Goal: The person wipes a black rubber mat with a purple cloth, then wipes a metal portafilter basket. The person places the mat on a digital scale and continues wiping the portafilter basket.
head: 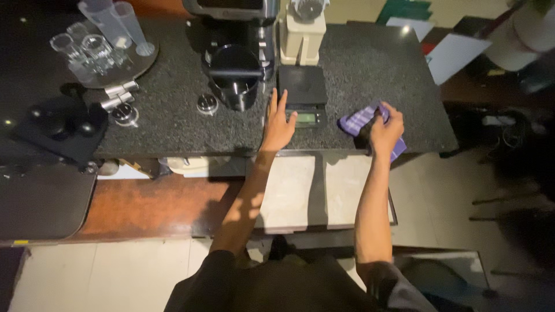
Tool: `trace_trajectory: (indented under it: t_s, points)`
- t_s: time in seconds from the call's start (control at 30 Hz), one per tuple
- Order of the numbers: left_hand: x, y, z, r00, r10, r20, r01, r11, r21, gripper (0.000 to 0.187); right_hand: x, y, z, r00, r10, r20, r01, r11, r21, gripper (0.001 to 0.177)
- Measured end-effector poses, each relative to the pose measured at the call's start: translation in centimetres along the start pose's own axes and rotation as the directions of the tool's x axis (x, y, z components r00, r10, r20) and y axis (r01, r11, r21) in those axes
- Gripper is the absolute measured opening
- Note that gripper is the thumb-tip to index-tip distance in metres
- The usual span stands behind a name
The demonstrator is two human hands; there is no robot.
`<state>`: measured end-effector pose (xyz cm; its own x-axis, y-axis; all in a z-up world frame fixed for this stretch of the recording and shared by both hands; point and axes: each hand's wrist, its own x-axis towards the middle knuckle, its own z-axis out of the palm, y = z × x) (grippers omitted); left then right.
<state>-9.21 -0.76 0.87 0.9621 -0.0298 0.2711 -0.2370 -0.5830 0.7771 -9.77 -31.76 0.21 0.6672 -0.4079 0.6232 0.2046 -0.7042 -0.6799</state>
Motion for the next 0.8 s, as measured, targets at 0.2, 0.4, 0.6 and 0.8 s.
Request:
trace_trajectory:
  t_s: [0.2, 0.4, 0.6, 0.8]
  points:
    - [-2.0, 0.0, 0.0, 0.987, 0.034, -0.16, -0.064, 0.981, -0.185, 0.065, -0.1, -9.2, -4.6, 0.994, 0.098, 0.052, -0.109, 0.946, 0.304, 0.017]
    - [-5.8, 3.1, -2.5, 0.959, 0.225, -0.173, -0.267, 0.923, -0.279, 0.056, -2.8, -15.9, -3.5, 0.97, 0.166, 0.175, -0.24, 0.74, 0.628, 0.015]
    - [-9.8, 4.0, -7.7, 0.933, 0.35, 0.081, -0.206, 0.707, -0.676, 0.069, -7.5, -21.1, 0.5, 0.925, 0.243, 0.291, -0.379, 0.569, 0.73, 0.024]
    - [-11.2, -0.9, -11.9, 0.998, 0.027, -0.058, -0.054, 0.847, -0.53, 0.037, -12.2, -26.4, 3.5, 0.869, 0.263, 0.419, -0.494, 0.422, 0.76, 0.031]
